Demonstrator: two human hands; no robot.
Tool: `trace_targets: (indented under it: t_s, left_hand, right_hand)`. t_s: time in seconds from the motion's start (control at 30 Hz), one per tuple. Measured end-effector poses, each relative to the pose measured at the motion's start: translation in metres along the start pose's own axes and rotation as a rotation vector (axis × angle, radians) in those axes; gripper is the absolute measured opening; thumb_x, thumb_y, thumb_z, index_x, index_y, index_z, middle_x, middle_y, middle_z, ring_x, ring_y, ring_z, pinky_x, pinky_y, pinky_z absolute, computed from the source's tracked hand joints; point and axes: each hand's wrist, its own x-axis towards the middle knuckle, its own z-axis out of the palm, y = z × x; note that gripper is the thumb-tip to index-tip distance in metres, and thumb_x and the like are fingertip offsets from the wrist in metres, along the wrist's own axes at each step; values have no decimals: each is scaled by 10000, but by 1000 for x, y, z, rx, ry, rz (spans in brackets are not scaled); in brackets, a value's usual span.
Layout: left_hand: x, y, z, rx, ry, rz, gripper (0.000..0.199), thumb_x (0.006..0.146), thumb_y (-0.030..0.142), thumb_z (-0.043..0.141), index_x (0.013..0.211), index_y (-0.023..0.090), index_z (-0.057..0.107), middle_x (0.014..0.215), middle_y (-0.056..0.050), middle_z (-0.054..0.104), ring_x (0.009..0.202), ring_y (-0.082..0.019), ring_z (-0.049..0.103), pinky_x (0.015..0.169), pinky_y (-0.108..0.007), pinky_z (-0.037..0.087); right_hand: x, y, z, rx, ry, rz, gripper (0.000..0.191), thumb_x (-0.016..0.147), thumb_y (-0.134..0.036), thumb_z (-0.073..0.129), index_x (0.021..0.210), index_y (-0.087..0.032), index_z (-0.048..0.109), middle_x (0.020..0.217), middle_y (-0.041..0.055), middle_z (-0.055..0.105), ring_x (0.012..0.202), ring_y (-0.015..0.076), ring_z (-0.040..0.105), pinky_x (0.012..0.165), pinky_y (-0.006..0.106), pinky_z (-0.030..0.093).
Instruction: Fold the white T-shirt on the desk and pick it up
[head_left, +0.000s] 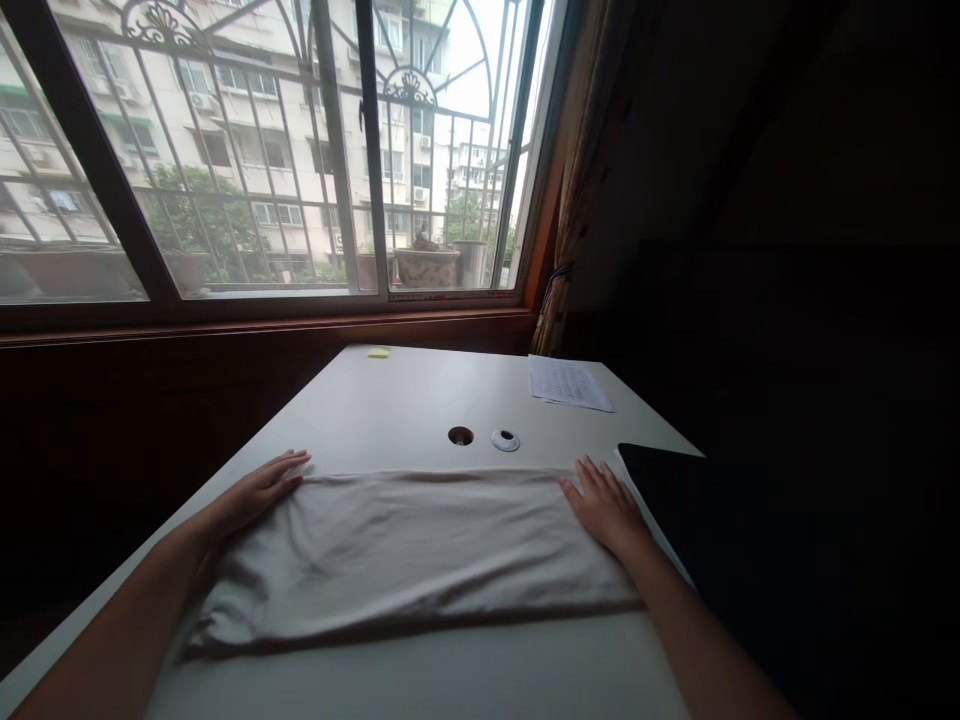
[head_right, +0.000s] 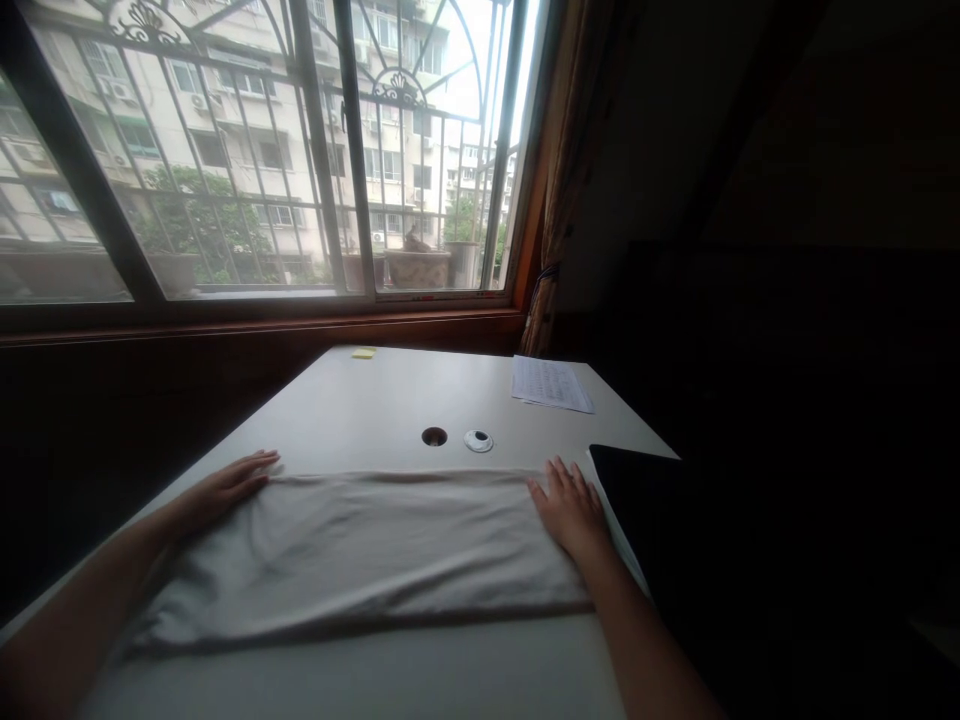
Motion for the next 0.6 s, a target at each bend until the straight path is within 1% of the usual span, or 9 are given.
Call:
trace_targets:
  t_s: [0.07,0.13,0.2,0.3,0.4,0.5,0.6]
  left_hand:
    - [-2,-2,-8,-63,44,-31,655,920,704,474,1310,214,668,1445,-87,583,1393,-301,475,1192,-447,347]
    - [-3,1,-15,-108,74,-69,637,899,722,490,1190,212,737,1386,-95,628,1310,-304,555,1161,-430,394]
    - [-3,8,-20,-129,56,-96,602,885,721,513,1094,223,776,1349,-96,648,1239,-306,602,1119,-416,440]
    - [-3,22,-25,-122,-11,-83,535,866,694,568,1027,237,795,1266,-102,674,1160,-304,633,1044,-391,492]
    - [-3,33,-27,-107,-34,-88,518,844,684,598,977,221,788,1110,-112,689,1030,-293,658,929,-370,536]
    - [-4,39,-27,-94,-46,-135,514,830,689,603,916,209,766,1013,-103,680,929,-281,655,837,-354,541]
    - [-5,41,-27,-84,-52,-152,508,815,691,609,885,207,746,971,-93,677,904,-279,642,804,-345,525]
  right_hand:
    - [0,0,0,2,1,3,741,992,-601,208,1577,-160,319,1662,49,257,1531,294,179,1227,495,193]
    - [0,0,0,-1,5,6,742,991,-601,207,1576,-159,322,1660,49,265,1531,289,178,1227,487,197]
    - [0,0,1,-10,10,5,742,990,-600,207,1574,-158,325,1656,51,276,1531,287,181,1224,481,205]
    - [0,0,2,-22,17,5,742,990,-598,203,1569,-155,336,1652,52,288,1526,286,197,1220,479,219]
    - [1,0,3,-27,27,3,740,989,-597,201,1563,-156,351,1649,47,295,1523,285,206,1218,474,223]
    - [2,1,5,-28,32,0,738,988,-599,204,1561,-159,356,1647,46,300,1522,287,207,1218,474,221]
    - [2,2,7,-31,36,-4,733,990,-598,211,1563,-162,351,1649,52,295,1523,287,206,1219,469,218]
